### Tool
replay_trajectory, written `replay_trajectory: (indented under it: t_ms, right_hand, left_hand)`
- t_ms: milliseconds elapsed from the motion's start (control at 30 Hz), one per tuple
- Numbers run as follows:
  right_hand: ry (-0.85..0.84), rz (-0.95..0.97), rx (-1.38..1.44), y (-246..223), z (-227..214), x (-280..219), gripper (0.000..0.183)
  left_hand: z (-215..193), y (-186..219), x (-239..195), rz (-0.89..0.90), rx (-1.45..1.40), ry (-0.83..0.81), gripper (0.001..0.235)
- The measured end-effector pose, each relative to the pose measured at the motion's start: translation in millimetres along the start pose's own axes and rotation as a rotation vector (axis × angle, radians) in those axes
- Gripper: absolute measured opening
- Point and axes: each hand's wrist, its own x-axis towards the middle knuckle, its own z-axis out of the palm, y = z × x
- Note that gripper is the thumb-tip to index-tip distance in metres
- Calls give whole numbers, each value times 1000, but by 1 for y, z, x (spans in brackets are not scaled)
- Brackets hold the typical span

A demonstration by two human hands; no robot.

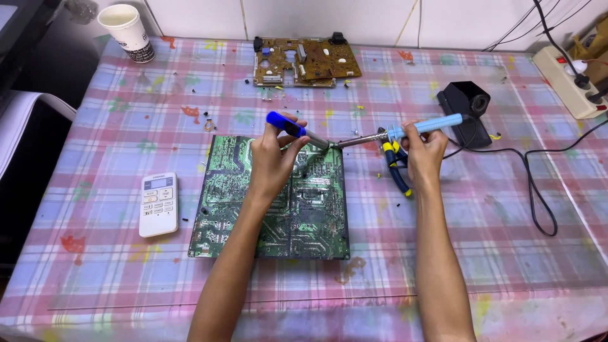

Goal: The person uses a soldering iron and a desoldering pump to remove solder from a green circuit board. They repeatedly heat solder joints and use the pump to extract molten solder, working across multiple points on the board.

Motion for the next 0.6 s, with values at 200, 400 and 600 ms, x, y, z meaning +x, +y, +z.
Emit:
replay_trajectory:
  t_ms: [200, 400, 600]
  right_hand:
    - [52, 9, 78, 0, -2, -10, 11]
    - [246, -70, 233, -6, -11, -5, 6]
    - [289, -130, 255, -5, -18, -6, 8]
  left_hand:
    - [2, 1, -1, 42, 38, -36, 27]
    - [12, -6, 10, 120, 119, -122, 27]
    - [39, 28, 39, 142, 373, -200, 33]
